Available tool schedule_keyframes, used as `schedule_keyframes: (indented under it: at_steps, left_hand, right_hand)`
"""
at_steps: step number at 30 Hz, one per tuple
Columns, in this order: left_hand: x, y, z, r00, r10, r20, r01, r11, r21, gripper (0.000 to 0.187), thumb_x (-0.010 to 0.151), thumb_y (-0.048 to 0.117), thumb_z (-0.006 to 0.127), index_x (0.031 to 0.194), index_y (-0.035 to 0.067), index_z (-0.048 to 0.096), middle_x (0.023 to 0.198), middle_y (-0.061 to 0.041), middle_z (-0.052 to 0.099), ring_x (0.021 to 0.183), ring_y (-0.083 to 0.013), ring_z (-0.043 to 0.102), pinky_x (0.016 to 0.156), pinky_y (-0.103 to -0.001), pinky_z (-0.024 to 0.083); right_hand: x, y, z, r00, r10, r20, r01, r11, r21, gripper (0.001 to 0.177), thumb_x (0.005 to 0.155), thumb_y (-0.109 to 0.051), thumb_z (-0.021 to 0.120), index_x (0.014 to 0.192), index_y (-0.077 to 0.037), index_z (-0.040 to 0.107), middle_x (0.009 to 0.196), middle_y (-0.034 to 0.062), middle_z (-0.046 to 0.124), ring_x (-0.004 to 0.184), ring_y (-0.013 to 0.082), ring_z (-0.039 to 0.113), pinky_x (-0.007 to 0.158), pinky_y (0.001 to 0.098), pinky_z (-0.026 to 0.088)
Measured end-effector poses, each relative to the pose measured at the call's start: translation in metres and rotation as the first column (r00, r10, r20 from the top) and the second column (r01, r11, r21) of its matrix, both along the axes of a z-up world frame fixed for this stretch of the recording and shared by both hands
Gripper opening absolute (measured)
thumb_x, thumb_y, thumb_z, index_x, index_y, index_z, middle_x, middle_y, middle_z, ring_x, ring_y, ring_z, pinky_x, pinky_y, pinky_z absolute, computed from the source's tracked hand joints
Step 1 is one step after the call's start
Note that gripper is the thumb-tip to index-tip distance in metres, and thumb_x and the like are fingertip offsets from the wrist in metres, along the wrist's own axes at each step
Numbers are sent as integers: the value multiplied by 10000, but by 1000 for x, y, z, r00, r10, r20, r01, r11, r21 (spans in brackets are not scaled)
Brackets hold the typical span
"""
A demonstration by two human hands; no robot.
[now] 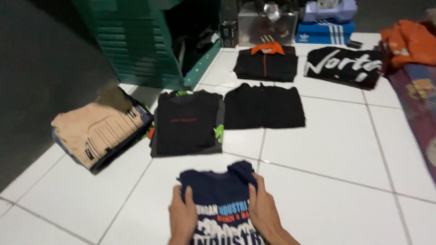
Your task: Fold several t-shirts on the floor.
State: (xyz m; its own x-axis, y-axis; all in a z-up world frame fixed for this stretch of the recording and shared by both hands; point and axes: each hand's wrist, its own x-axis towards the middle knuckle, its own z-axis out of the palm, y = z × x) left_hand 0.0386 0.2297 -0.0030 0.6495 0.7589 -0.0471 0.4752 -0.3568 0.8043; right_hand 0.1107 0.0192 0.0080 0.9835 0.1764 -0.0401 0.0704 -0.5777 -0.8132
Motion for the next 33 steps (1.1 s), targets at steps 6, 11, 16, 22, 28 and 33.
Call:
schedule_keyframes:
  at_steps: [6,11,16,22,28,33]
  left_hand:
    - [123,107,127,960,-25,280,-33,979,200,476,963,409,592,1282,57,551,1093,-277,711,1042,-461,679,914,-503,509]
    - [204,146,94,991,56,118,-90,946,312,705,977,463,606,1508,78,346,1419,-291,498,1296,-467,490,1033,-570,425]
    - [239,132,7,987,-124,-107,150,946,286,721,974,490,533,1595,218,289,1672,-178,207,1564,-410,161,1162,-640,285]
    - [226,125,-23,923,-195,-332,313,881,355,739,983,628,391,1607,330,132,1689,-121,-17,1554,-348,1,1152,-703,15]
    - [230,118,-48,998,-52,-25,55,737,674,699,978,609,439,1592,290,339,1685,-151,180,1545,-363,155,1177,-699,86]
    - [231,120,-43,998,-54,-13,49,732,680,711,950,590,463,1578,271,365,1668,-170,218,1527,-380,190,1146,-706,97]
  right_hand:
    - [125,127,97,978,-69,197,28,979,203,402,1055,-291,415,1426,-137,434,712,282,649,693,491,689,650,574,475]
    - [213,186,56,987,-37,155,36,999,12,663,1026,-415,489,1558,-119,224,1141,317,595,1045,492,627,901,550,495]
    - [234,210,12,906,234,353,-70,905,-419,718,974,-441,511,1580,-139,272,1616,220,283,1530,403,271,1155,573,302]
    - [257,225,-21,812,465,353,-230,811,-538,728,1027,-511,446,1604,-134,215,1677,208,150,1546,406,94,1217,582,109]
    - [256,221,-28,827,411,383,-248,879,-408,736,1000,-511,472,1613,-165,260,1667,225,187,1548,412,126,1236,537,108]
    - [259,229,-34,793,407,453,-210,882,-422,729,999,-487,476,1609,-141,277,1651,245,212,1531,429,155,1224,567,119]
